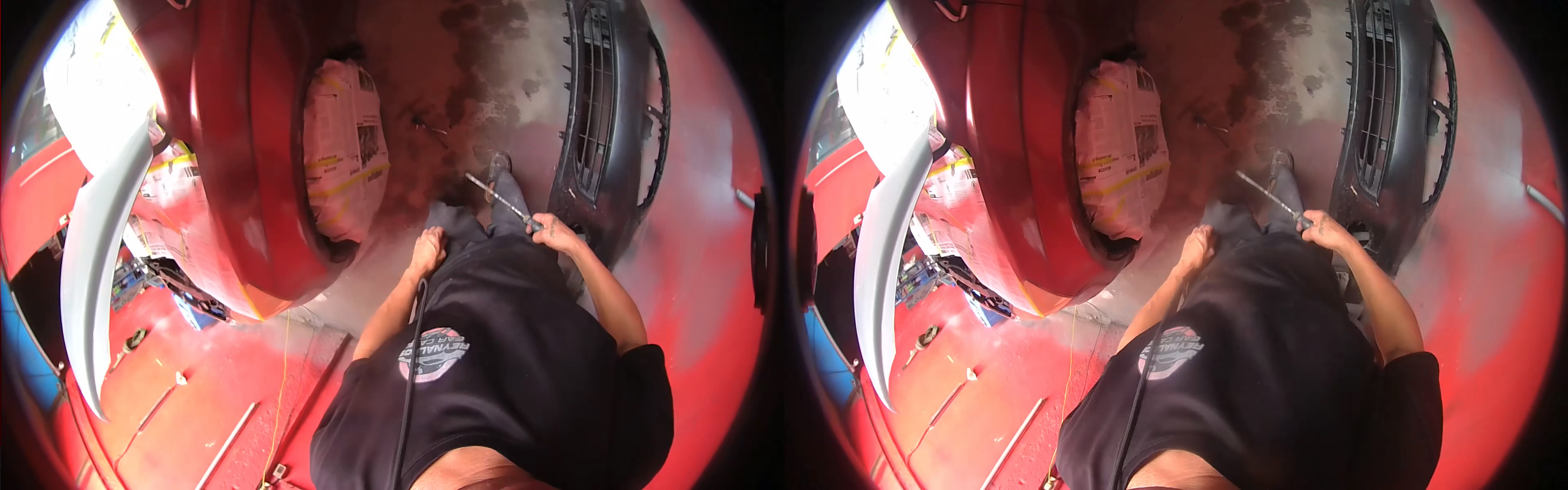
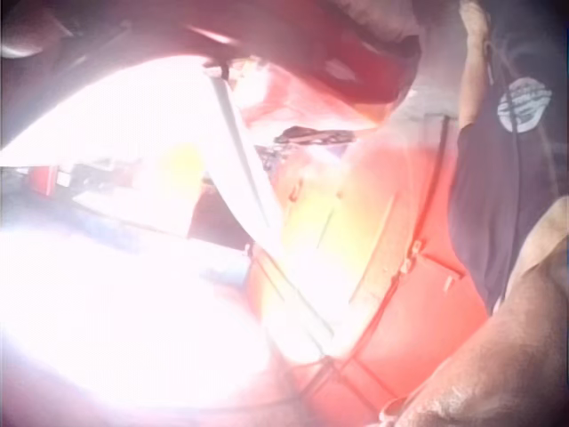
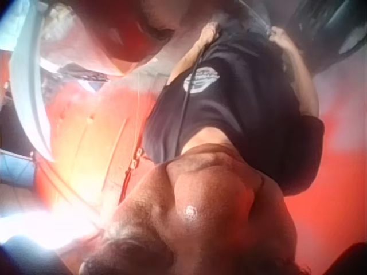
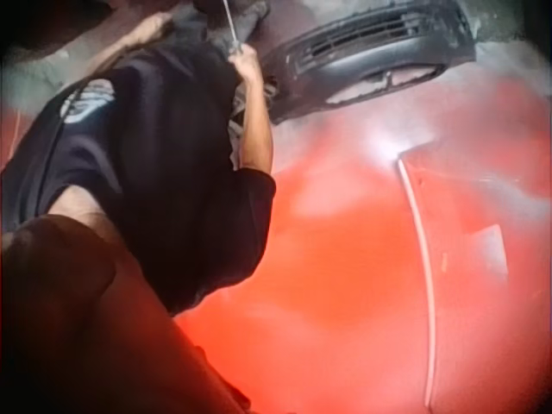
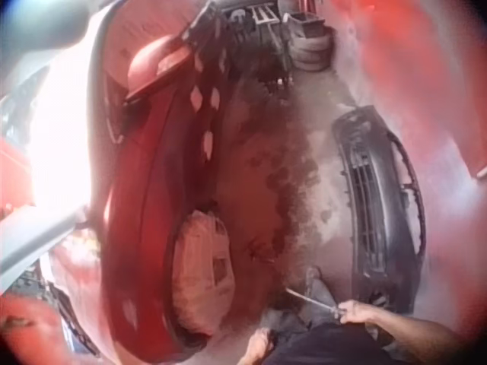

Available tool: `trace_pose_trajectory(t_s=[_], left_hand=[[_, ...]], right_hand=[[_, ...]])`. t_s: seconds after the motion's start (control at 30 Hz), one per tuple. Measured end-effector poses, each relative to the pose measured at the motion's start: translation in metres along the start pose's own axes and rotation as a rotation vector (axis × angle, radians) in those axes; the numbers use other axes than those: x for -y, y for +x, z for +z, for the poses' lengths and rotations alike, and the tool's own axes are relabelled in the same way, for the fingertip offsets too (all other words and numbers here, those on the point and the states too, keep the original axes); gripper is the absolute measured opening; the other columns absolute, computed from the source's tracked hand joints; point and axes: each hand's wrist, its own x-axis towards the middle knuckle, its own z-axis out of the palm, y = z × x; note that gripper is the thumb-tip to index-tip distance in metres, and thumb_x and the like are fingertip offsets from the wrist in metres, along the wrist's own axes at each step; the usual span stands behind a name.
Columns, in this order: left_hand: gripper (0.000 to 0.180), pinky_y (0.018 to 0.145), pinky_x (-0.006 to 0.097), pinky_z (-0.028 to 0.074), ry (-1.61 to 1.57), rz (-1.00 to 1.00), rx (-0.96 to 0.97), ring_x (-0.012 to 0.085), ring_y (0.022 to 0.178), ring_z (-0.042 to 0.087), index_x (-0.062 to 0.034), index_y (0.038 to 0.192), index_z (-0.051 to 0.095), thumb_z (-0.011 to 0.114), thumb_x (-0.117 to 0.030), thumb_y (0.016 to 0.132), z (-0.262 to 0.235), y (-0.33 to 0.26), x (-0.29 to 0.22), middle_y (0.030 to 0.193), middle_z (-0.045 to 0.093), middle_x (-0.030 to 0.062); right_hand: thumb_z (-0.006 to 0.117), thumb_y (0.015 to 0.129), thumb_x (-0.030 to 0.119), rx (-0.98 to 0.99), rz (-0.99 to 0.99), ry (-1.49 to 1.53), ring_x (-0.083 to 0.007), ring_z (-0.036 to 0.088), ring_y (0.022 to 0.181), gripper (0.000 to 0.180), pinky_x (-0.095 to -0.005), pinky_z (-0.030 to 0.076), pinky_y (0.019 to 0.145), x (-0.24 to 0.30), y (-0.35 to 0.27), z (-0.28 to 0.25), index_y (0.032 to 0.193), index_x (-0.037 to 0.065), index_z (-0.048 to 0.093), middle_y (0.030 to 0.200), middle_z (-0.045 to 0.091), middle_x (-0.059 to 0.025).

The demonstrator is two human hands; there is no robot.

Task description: The person kneels beside a red car and uses a screwdriver to remove a trim piece from the wheel well. After removing the trim, the person places it on the floor and continues to work on the wheel well area.

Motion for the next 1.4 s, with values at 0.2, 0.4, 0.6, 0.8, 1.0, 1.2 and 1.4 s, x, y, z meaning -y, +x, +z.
trace_pose_trajectory(t_s=[0.2,0.4,0.6,0.8,1.0,1.2,1.4], left_hand=[[0.010,0.072,0.028,0.042,-0.786,-0.140,0.274,0.0100,0.076,0.047,-0.0053,0.084,0.054,0.057,-0.010,0.092,-0.077,0.007,-0.035,0.073,0.051,-0.0010],[0.012,0.066,0.034,0.047,-0.916,-0.370,0.461,0.0133,0.067,0.057,-0.0018,0.086,0.061,0.060,-0.013,0.091,-0.073,0.070,0.031,0.065,0.058,0.0018],[0.023,0.076,0.034,0.050,-0.771,-0.240,-0.007,0.0204,0.077,0.063,0.0017,0.103,0.063,0.060,-0.016,0.088,-0.039,0.184,0.057,0.081,0.067,0.0123],[0.057,0.113,0.041,0.031,-0.868,-0.312,-0.345,0.0365,0.138,0.037,0.0018,0.142,0.041,0.053,-0.032,0.097,-0.036,0.439,0.158,0.145,0.041,0.0255],[0.061,0.114,0.041,0.029,-0.762,-0.269,-0.864,0.0356,0.142,0.030,0.0008,0.148,0.029,0.048,-0.030,0.098,-0.053,0.684,0.273,0.153,0.031,0.0220],[0.057,0.109,0.039,0.037,-0.555,-0.047,-1.380,0.0273,0.137,0.037,-0.0064,0.149,0.031,0.048,-0.024,0.098,-0.080,0.836,0.361,0.152,0.036,0.0098],[0.051,0.111,0.038,0.033,-1.395,0.587,-1.577,0.0243,0.131,0.042,-0.0039,0.147,0.033,0.041,-0.023,0.101,-0.107,0.851,0.413,0.147,0.041,0.0074]], right_hand=[[0.056,0.070,0.006,0.068,0.057,0.039,-0.0095,0.047,0.063,0.017,-0.0268,0.036,0.057,0.051,0.022,-0.021,0.086,0.004,0.059,0.070,0.053,0.0004],[0.056,0.074,0.008,0.017,0.054,-0.012,-0.0083,0.047,0.060,0.019,-0.0244,0.036,0.054,0.098,0.053,-0.021,0.092,0.004,0.059,0.069,0.054,0.0019],[0.057,0.086,0.011,0.060,0.083,0.153,-0.0099,0.053,0.053,0.024,-0.0246,0.042,0.046,0.130,0.210,-0.035,0.108,0.001,0.056,0.066,0.056,-0.0017],[0.060,0.084,0.021,-0.211,-0.273,-0.896,-0.0449,0.062,0.098,0.043,-0.0527,0.050,0.086,0.120,0.495,-0.071,0.122,0.002,0.056,0.101,0.067,-0.0245],[0.052,0.084,0.010,-0.209,-0.339,-1.285,-0.0370,0.067,0.094,0.044,-0.0468,0.054,0.082,0.119,0.667,-0.113,0.128,0.011,0.058,0.096,0.069,-0.0201],[0.063,0.076,0.010,-0.093,-0.388,-1.399,-0.0373,0.062,0.093,0.061,-0.0463,0.050,0.081,0.159,0.680,-0.136,0.136,0.015,0.053,0.091,0.066,-0.0151],[0.059,0.077,0.009,-0.270,-0.918,-1.362,-0.0386,0.065,0.088,0.046,-0.0464,0.051,0.078,0.139,0.660,-0.152,0.122,0.006,0.061,0.095,0.067,-0.0209]])
